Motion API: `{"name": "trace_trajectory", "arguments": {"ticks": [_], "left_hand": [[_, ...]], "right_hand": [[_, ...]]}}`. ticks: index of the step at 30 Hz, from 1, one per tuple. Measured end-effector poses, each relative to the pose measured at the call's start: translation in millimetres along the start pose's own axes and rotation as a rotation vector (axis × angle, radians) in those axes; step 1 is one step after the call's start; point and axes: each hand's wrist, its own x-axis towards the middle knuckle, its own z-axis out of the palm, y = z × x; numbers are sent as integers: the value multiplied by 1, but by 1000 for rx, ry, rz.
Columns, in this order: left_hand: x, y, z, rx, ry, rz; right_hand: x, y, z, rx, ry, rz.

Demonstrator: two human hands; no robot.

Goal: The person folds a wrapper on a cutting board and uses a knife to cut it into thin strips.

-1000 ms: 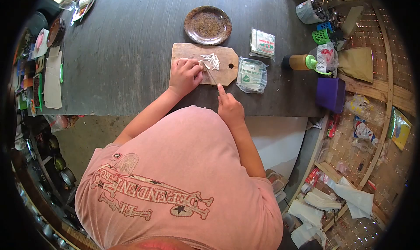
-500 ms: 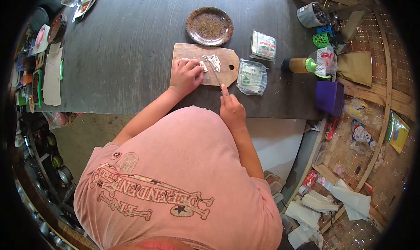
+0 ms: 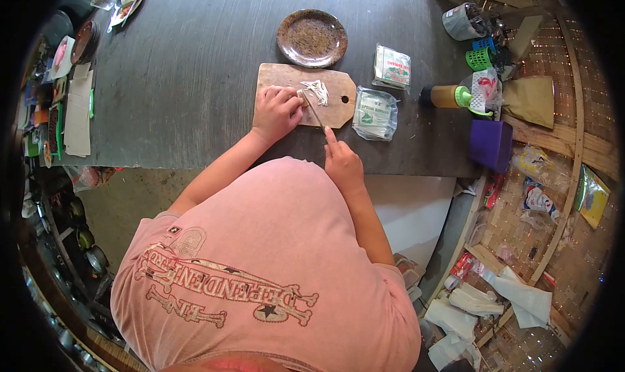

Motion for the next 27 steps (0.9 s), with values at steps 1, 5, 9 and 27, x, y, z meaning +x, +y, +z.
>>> {"name": "trace_trajectory", "arguments": {"ticks": [1,5,9,27], "left_hand": [[0,0,0,3,-3,-1],[0,0,1,1,1,0],[-1,-1,2,-8,0,-7],[-1,-1,2,-13,7,-4]], "right_hand": [[1,-1,-1,14,-2,-1],[3,1,-2,17,-16,-15],[6,8,6,8,-37,6],[1,-4,9,-233,-11,-4]]}}
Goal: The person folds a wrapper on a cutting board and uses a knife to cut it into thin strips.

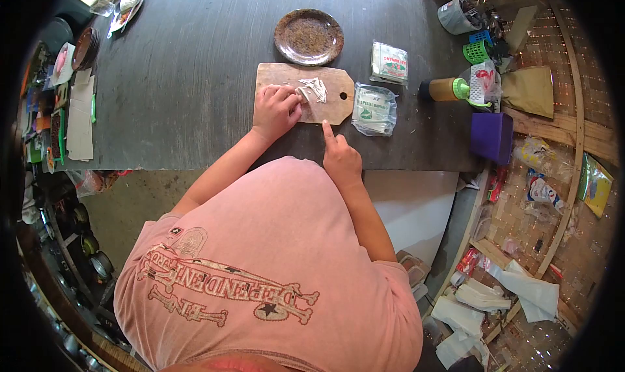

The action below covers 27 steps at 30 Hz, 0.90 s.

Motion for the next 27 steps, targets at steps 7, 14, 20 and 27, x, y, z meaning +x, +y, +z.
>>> {"name": "trace_trajectory", "arguments": {"ticks": [7,14,20,27], "left_hand": [[-2,0,2,-2,-5,-3],[0,0,1,-2,0,1],[1,1,-1,-2,-2,0],[2,3,-5,-27,-18,-13]], "right_hand": [[4,1,-5,120,78,53],[0,6,1,257,8,17],[2,6,-1,278,3,13],[3,5,-5,260,9,19]]}}
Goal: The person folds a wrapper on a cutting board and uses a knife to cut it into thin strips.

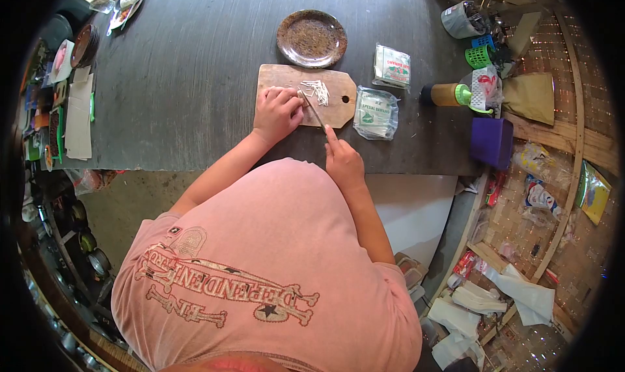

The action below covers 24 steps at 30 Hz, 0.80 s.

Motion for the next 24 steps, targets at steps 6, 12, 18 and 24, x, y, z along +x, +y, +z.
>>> {"name": "trace_trajectory", "arguments": {"ticks": [6,12,18,24], "left_hand": [[-2,-3,3,9,11,11],[-2,-2,4,17,8,18],[-1,-2,4,11,12,35],[0,-2,5,5,9,39]], "right_hand": [[0,1,4,8,28,-9],[-2,1,4,9,3,16],[-4,4,7,41,23,5],[-4,4,6,56,25,9]]}}
